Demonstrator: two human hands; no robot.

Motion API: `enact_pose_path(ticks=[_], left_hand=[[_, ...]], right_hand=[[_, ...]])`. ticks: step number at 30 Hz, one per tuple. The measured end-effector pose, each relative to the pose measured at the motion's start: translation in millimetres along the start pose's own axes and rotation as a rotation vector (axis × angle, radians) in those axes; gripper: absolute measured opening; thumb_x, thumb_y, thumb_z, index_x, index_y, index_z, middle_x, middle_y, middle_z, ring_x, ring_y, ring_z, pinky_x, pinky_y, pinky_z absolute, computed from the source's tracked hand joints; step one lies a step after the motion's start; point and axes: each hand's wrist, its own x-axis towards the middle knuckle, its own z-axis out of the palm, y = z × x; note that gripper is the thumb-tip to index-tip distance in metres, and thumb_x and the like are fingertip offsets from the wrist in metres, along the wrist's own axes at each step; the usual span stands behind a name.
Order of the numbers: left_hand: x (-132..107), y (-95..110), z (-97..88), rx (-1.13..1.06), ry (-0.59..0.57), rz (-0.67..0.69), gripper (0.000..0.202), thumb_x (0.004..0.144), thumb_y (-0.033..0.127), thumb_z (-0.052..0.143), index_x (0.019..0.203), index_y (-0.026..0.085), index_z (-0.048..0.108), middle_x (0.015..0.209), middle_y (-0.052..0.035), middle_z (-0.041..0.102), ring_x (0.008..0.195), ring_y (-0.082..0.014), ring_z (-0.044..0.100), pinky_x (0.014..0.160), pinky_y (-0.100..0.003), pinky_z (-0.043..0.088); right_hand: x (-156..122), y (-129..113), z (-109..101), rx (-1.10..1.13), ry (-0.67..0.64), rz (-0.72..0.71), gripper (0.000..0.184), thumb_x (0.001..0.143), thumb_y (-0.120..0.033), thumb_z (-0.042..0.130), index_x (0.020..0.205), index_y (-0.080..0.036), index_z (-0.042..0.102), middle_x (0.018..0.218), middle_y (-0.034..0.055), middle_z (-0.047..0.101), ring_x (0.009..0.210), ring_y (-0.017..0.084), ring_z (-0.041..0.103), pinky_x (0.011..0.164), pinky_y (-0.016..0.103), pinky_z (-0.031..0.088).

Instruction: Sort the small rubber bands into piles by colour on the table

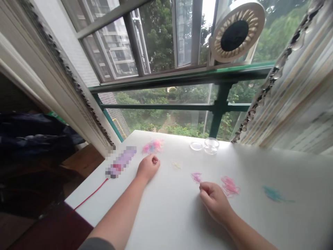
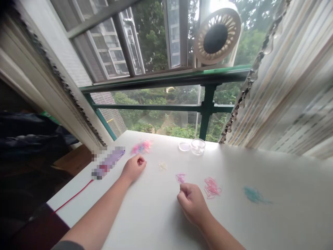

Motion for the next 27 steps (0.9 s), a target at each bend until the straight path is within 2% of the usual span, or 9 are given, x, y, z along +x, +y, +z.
enact_pose_path(ticks=[2, 5, 10, 14, 16, 20, 27], left_hand=[[0, -15, -6.0, 0.020, 0.039, -0.064, 0.007, 0.074, 0.025, 0.054, 0.074, 0.018, 0.056, 0.072, -0.0020, 0.063, 0.068, -0.0155, 0.058, 0.064, -0.027, 0.045], [3, -26, -7.7, 0.035, 0.130, -0.114, 0.013, 0.073, 0.021, 0.054, 0.085, 0.018, 0.055, 0.087, -0.0056, 0.063, 0.082, -0.0180, 0.060, 0.075, -0.030, 0.047], [8, -28, -3.6, 0.068, 0.256, -0.218, 0.038, 0.070, 0.019, 0.056, 0.107, 0.015, 0.047, 0.110, -0.0119, 0.054, 0.097, -0.0216, 0.057, 0.088, -0.035, 0.044], [5, -28, -3.1, 0.134, 0.351, -0.255, 0.051, 0.069, 0.020, 0.057, 0.117, 0.012, 0.042, 0.121, -0.0163, 0.049, 0.118, -0.0284, 0.044, 0.103, -0.041, 0.032], [4, -28, -3.0, 0.154, 0.356, -0.280, 0.056, 0.069, 0.022, 0.057, 0.120, 0.009, 0.038, 0.126, -0.0190, 0.047, 0.123, -0.0306, 0.038, 0.106, -0.043, 0.027], [2, -26, -2.2, 0.166, 0.292, -0.294, 0.057, 0.071, 0.025, 0.056, 0.123, 0.010, 0.036, 0.130, -0.0197, 0.044, 0.129, -0.0305, 0.032, 0.107, -0.043, 0.026], [0, -25, -1.7, 0.237, 0.246, -0.239, 0.037, 0.072, 0.027, 0.056, 0.106, 0.016, 0.047, 0.125, -0.0143, 0.048, 0.125, -0.0283, 0.036, 0.104, -0.043, 0.028]], right_hand=[[0, 0, 0, -0.009, 0.003, 0.002, 0.021, 0.065, -0.020, 0.036, 0.055, -0.021, 0.018, 0.053, -0.0042, 0.018, 0.049, 0.008, 0.024, 0.048, 0.025, 0.016], [0, -1, -1, -0.024, 0.006, 0.003, 0.021, 0.065, -0.021, 0.036, 0.054, -0.021, 0.018, 0.053, -0.0042, 0.018, 0.048, 0.009, 0.025, 0.048, 0.024, 0.016], [0, -2, -2, -0.035, 0.018, -0.001, 0.021, 0.066, -0.022, 0.036, 0.054, -0.021, 0.019, 0.052, -0.0041, 0.018, 0.048, 0.009, 0.026, 0.048, 0.024, 0.017], [1, -2, -3, -0.028, 0.008, -0.004, 0.021, 0.066, -0.023, 0.037, 0.053, -0.021, 0.020, 0.052, -0.0039, 0.019, 0.048, 0.009, 0.026, 0.048, 0.025, 0.017], [2, -2, -3, -0.022, 0.009, -0.002, 0.021, 0.066, -0.023, 0.037, 0.053, -0.021, 0.020, 0.051, -0.0039, 0.019, 0.048, 0.009, 0.026, 0.048, 0.024, 0.017], [2, -1, -2, -0.013, 0.008, -0.001, 0.021, 0.066, -0.023, 0.037, 0.052, -0.021, 0.021, 0.051, -0.0038, 0.020, 0.047, 0.009, 0.026, 0.047, 0.024, 0.017], [1, 0, -2, -0.018, 0.026, -0.007, 0.022, 0.065, -0.023, 0.038, 0.052, -0.021, 0.020, 0.051, -0.0039, 0.019, 0.047, 0.009, 0.026, 0.047, 0.024, 0.017]])
